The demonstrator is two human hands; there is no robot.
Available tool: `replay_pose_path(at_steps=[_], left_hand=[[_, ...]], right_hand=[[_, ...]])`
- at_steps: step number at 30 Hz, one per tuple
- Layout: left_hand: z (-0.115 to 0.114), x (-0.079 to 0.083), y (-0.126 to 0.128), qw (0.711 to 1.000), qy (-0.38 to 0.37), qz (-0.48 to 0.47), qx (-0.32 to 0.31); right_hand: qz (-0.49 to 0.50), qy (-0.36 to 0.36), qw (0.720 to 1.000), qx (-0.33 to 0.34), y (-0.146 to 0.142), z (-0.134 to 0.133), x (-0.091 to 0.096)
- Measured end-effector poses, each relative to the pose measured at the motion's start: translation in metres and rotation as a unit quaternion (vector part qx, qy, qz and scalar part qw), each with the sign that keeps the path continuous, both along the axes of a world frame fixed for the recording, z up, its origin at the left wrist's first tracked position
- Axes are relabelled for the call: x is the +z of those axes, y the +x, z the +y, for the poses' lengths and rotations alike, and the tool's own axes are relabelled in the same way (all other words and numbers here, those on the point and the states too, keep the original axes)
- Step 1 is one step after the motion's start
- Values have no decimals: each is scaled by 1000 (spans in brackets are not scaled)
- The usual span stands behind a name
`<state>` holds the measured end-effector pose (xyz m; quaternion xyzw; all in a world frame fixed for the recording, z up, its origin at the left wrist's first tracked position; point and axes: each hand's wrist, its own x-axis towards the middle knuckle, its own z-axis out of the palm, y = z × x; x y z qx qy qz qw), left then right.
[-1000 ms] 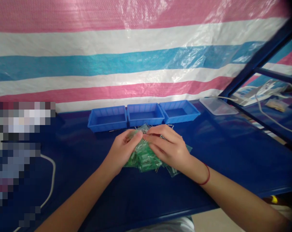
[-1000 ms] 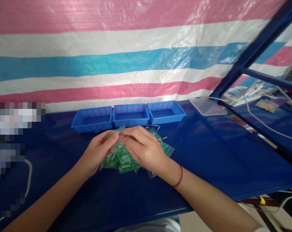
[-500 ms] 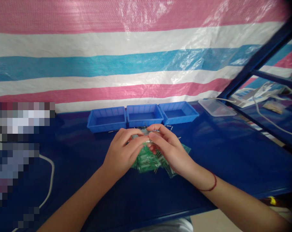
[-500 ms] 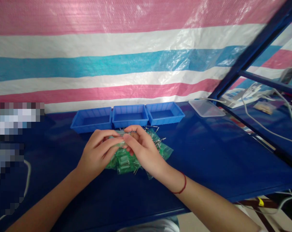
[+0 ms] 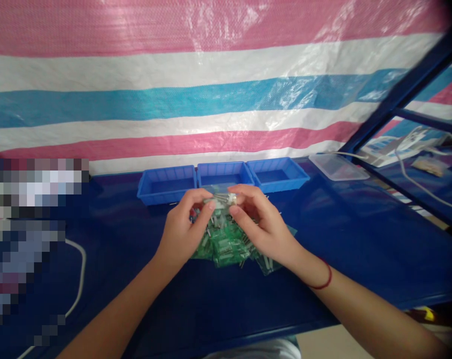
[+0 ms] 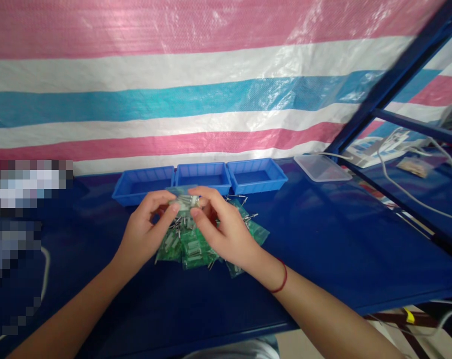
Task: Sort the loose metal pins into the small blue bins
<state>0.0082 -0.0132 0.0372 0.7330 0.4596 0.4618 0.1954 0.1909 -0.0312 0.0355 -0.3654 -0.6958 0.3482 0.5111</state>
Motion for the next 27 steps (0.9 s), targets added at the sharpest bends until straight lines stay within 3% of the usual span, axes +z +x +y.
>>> replay_pose_path(at_steps=[4, 7, 10, 12, 15, 18, 27], left_hand=[[31, 4, -31, 989, 37, -19, 139], [52, 2, -54, 978, 40, 37, 203], [61, -6, -64, 959, 35, 185, 209], [60, -11, -62, 941, 45, 259, 212], [56, -14, -54, 932, 63, 312, 174], [54, -15, -49, 930, 77, 335, 127], [56, -18, -50, 923, 83, 365, 90]], right_hand=[[31, 9, 999, -3, 2, 2, 3], [24, 4, 1000, -18, 4, 3, 6], [-44, 19, 998, -48, 11, 10, 7], [-140, 71, 983, -93, 19, 19, 4], [-310, 173, 921, -162, 34, 37, -4], [-413, 196, 873, -170, 45, 51, -14], [-469, 211, 847, -131, 47, 69, -20]])
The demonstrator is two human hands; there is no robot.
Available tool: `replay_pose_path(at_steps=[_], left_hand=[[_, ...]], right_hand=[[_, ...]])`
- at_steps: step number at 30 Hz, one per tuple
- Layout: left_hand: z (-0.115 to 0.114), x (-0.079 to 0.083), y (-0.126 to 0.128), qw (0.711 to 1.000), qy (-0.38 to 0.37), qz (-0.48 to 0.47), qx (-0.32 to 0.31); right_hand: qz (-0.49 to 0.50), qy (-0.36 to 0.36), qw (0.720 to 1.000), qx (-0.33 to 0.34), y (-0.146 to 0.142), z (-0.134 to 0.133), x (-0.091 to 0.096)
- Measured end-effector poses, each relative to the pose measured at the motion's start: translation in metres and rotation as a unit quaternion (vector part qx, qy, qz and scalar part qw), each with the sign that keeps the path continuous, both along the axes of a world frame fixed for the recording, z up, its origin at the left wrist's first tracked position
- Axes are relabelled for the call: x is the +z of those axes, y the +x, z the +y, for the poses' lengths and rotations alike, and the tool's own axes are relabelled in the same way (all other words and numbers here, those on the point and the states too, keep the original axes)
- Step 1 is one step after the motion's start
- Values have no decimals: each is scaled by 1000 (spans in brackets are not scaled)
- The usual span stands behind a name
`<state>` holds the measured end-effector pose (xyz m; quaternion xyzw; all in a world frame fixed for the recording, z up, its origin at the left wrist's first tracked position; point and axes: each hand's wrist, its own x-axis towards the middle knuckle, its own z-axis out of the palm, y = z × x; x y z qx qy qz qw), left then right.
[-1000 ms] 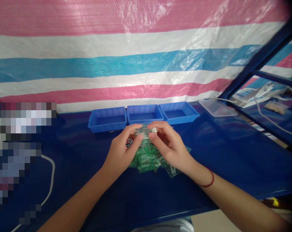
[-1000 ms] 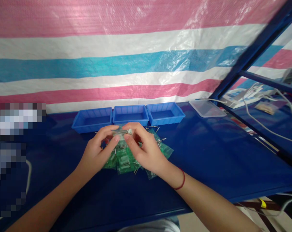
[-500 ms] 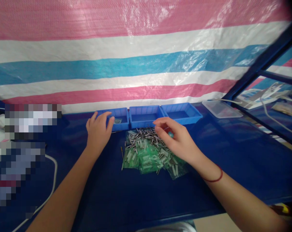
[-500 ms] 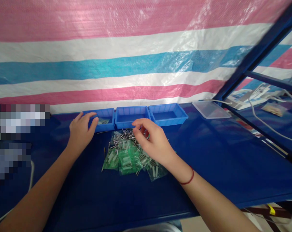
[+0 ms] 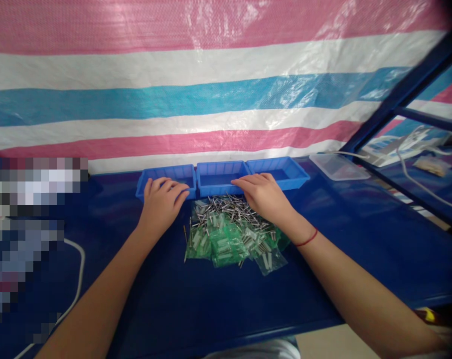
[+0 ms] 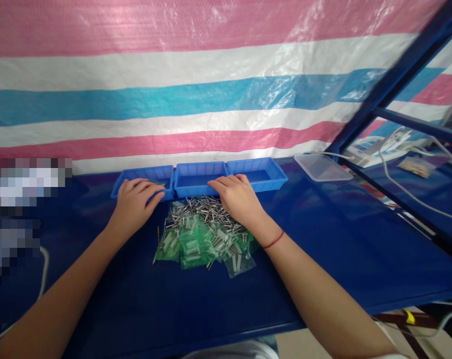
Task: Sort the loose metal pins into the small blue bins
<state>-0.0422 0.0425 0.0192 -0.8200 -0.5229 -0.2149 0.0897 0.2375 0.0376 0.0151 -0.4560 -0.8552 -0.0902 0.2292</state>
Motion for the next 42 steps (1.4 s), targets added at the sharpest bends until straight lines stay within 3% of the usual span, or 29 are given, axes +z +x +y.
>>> replay_pose_path(at_steps=[9, 25, 42], left_hand=[[1, -2, -4, 1000, -1, -16, -16], [3, -2, -6, 1000, 1, -11, -22], [0, 0, -2, 999, 22, -27, -41]], right_hand=[[54, -12, 997, 46, 7, 8, -11], [-22, -29, 999, 30, 1, 7, -3], [20, -17, 998, 57, 3, 3, 0]])
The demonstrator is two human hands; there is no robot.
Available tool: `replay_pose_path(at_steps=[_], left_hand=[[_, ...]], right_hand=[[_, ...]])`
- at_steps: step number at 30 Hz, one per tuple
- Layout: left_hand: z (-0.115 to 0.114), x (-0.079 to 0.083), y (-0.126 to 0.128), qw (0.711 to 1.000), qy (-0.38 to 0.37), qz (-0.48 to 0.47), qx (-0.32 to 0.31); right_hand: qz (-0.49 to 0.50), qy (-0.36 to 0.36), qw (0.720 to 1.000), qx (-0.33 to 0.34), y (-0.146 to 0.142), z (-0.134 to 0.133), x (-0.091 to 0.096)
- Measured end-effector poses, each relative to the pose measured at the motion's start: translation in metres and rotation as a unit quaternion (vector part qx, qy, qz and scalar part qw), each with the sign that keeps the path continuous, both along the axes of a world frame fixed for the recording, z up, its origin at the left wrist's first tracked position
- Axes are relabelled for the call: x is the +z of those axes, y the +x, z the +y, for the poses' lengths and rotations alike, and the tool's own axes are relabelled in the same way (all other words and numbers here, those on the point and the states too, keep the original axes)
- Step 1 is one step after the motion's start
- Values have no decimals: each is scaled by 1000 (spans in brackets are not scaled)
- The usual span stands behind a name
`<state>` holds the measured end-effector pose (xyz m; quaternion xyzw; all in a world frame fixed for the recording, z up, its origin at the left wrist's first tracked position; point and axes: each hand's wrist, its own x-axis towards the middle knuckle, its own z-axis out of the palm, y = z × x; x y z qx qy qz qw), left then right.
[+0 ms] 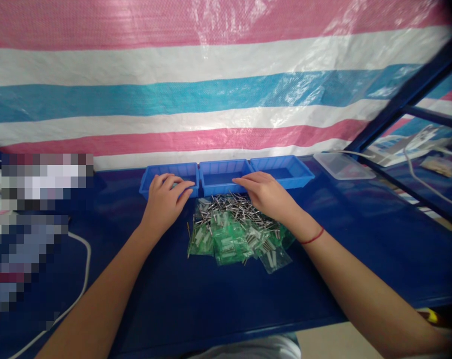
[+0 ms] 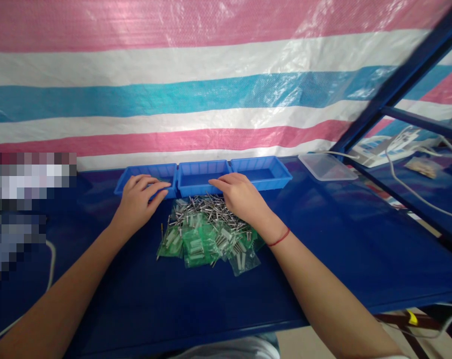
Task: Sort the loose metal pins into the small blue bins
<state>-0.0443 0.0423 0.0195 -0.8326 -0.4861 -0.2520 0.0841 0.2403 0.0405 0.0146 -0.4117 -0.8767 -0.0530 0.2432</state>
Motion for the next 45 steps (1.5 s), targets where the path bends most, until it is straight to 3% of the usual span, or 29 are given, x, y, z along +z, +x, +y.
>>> replay_pose_path(at_steps=[4, 7, 9, 11, 18, 25, 30, 33, 36, 39, 42, 44, 45], left_hand=[[-12, 15, 6, 999, -3, -42, -34], [-33, 30, 17, 980, -120, -30, -153], [-49, 34, 28, 961, -151, 13, -229], [-62, 32, 40, 952, -144, 64, -262], [-74, 15, 59, 962, -129, 93, -221], [-79, 17, 64, 961, -171, -35, -216], [-78, 18, 66, 944, -162, -189, -217], [-70, 20, 59, 950, -87, -251, -167], [-65, 22, 51, 965, 6, -221, -140], [-65, 24, 48, 973, 86, -155, -145], [-67, 25, 50, 971, 112, -133, -164], [-68, 24, 52, 971, 115, -111, -177], [-69, 24, 53, 971, 120, -96, -182]], right_hand=[[82, 40, 996, -5, -3, -11, 5], [145, 46, 988, -12, -7, -22, 10], [168, 45, 985, -6, -10, -27, 13], [177, 43, 983, 4, -13, -32, 15], [175, 36, 983, 30, -22, -41, 19], [194, 23, 980, 48, -25, -47, 23], [287, -45, 957, 10, -32, -55, 25], [381, -146, 912, -29, -37, -63, 28], [433, -296, 851, -9, -42, -70, 31], [470, -458, 755, 16, -49, -75, 33], [511, -567, 644, 50, -55, -78, 33], [531, -597, 596, 74, -57, -79, 33], [536, -600, 589, 81, -57, -79, 33]])
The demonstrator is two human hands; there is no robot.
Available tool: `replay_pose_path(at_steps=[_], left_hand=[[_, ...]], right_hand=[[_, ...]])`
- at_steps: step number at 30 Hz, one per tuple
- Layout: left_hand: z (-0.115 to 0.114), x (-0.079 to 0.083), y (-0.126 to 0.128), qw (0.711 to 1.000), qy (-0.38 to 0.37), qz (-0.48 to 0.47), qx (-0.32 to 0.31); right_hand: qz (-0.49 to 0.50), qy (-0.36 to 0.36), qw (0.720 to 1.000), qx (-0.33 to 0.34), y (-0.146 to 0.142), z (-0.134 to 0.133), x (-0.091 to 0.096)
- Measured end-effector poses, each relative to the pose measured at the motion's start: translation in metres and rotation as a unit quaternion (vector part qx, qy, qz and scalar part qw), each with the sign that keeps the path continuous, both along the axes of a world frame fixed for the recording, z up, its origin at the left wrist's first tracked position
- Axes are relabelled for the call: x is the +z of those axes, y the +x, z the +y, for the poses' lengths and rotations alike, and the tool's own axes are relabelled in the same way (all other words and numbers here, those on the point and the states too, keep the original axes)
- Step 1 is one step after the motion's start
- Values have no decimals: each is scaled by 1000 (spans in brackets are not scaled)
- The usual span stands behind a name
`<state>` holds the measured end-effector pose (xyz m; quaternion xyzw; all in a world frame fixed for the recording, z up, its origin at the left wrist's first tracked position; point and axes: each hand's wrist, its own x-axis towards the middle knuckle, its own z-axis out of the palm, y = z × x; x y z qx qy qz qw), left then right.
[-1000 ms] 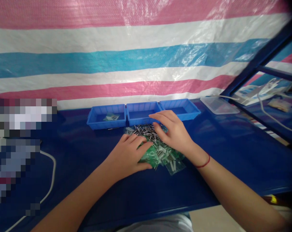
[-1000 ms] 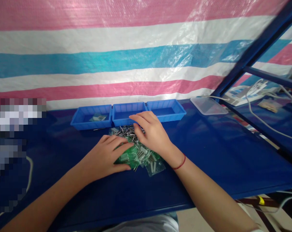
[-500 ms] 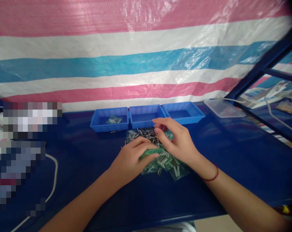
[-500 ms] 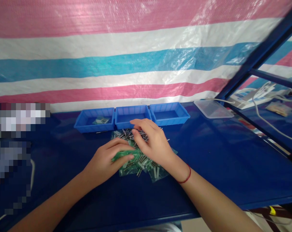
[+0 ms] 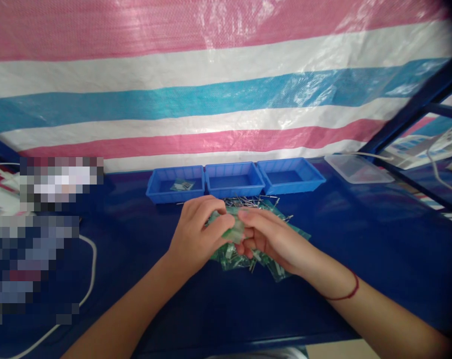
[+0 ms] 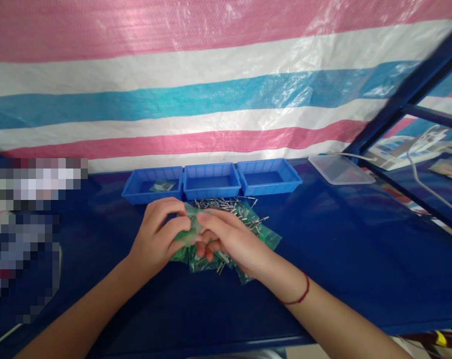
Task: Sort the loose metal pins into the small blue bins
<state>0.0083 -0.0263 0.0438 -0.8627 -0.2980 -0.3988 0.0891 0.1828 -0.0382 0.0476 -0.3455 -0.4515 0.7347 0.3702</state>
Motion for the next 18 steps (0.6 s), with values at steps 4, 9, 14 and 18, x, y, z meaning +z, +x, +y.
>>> replay_pose_path(at_steps=[4, 9, 14, 18], left_hand=[[-4, 2, 0, 1000, 3, -4, 0], [-3, 6, -4, 969, -223, -103, 23], [5, 0, -1, 841, -503, -190, -59], [7, -1, 6, 774, -564, -281, -66]], right_hand=[[-84, 129, 985, -77, 5, 3, 0], [-312, 517, 756, -252, 18, 6, -6], [-361, 703, 578, -204, 24, 7, -14], [-388, 712, 551, -198, 22, 9, -15]])
